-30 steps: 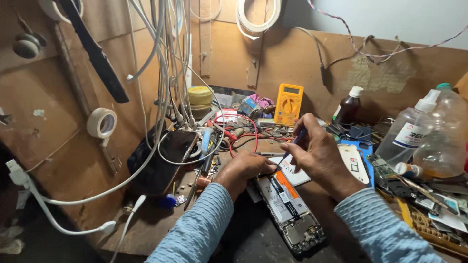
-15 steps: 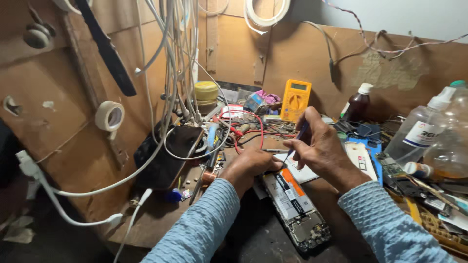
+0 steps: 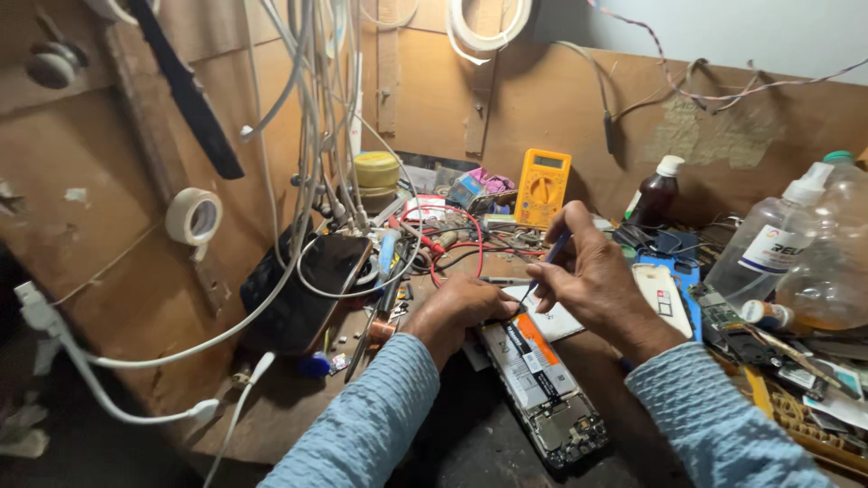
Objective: The person uses a small screwdriver to remove screws from the back of a disassembled smartphone. They then use a plastic spudger to pry and separate internal components near the battery area. The phone remains open on the workbench throughout the clip.
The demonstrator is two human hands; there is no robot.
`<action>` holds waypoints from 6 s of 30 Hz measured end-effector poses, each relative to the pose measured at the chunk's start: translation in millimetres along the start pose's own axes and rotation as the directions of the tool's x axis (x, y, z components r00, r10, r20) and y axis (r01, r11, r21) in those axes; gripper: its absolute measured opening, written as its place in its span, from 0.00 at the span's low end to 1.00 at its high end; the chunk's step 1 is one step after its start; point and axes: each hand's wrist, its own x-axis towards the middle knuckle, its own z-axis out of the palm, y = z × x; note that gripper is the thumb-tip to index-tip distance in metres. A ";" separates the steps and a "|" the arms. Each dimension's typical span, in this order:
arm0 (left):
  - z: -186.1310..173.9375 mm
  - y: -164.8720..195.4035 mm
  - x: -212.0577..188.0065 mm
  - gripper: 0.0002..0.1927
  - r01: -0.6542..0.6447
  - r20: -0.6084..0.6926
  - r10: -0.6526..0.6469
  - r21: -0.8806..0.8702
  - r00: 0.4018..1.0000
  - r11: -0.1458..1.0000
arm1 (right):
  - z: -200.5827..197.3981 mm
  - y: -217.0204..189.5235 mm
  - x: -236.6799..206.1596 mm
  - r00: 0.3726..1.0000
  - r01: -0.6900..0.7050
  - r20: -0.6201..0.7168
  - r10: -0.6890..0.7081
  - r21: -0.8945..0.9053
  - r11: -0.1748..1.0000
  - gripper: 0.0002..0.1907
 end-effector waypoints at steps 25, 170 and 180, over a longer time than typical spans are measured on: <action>-12.7 12.4 -21.4 0.16 -0.072 0.080 0.058 0.173 0.995 0.982 | -59.8 44.6 -16.0 0.962 0.046 -0.270 -0.030 0.051 0.998 0.16; -17.5 2.1 -0.6 0.11 0.030 0.153 -0.022 -0.056 0.988 0.998 | -15.2 17.5 -35.5 0.967 0.053 -0.244 -0.071 -0.077 0.996 0.11; -16.8 1.4 0.5 0.08 0.014 0.137 -0.019 0.041 0.990 0.999 | 15.4 -8.5 -54.0 0.947 0.055 -0.320 -0.041 0.034 0.998 0.13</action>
